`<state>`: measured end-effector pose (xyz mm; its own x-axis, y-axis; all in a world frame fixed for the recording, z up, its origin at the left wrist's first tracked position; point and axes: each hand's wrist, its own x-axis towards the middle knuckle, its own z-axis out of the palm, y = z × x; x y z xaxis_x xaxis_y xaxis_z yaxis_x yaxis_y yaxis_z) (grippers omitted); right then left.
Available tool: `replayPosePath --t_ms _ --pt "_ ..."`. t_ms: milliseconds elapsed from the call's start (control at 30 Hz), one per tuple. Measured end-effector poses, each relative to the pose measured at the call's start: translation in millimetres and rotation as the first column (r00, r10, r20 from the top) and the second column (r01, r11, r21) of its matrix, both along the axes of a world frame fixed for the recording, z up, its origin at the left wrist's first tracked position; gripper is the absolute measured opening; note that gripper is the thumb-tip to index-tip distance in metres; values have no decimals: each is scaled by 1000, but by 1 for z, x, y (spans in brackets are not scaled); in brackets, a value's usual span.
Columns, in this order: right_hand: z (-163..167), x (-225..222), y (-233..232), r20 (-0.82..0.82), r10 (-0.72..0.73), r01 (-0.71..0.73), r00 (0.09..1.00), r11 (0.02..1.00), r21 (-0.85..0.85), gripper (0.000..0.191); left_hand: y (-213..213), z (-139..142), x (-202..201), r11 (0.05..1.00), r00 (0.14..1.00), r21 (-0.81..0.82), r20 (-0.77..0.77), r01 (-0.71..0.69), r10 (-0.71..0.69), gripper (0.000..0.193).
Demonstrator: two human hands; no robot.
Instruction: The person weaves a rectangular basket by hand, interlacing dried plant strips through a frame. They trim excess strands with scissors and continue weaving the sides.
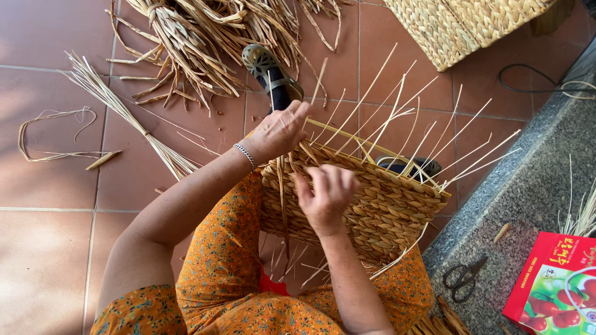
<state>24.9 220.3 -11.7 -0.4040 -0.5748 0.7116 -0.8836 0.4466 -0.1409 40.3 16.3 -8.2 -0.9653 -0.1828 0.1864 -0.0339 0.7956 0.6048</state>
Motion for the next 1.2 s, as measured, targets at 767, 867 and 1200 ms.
replayPosePath --t_ms 767,867,1200 --pt "40 -71 30 667 -327 -72 669 865 497 17 30 -8 11 984 983 -58 87 169 -163 18" --pt "23 -78 34 657 -273 -60 702 897 437 17 28 -8 13 988 994 111 -42 109 -104 14" --pt "-22 -66 13 314 -74 48 947 995 90 36 11 -7 35 950 906 -109 -287 292 -311 34"
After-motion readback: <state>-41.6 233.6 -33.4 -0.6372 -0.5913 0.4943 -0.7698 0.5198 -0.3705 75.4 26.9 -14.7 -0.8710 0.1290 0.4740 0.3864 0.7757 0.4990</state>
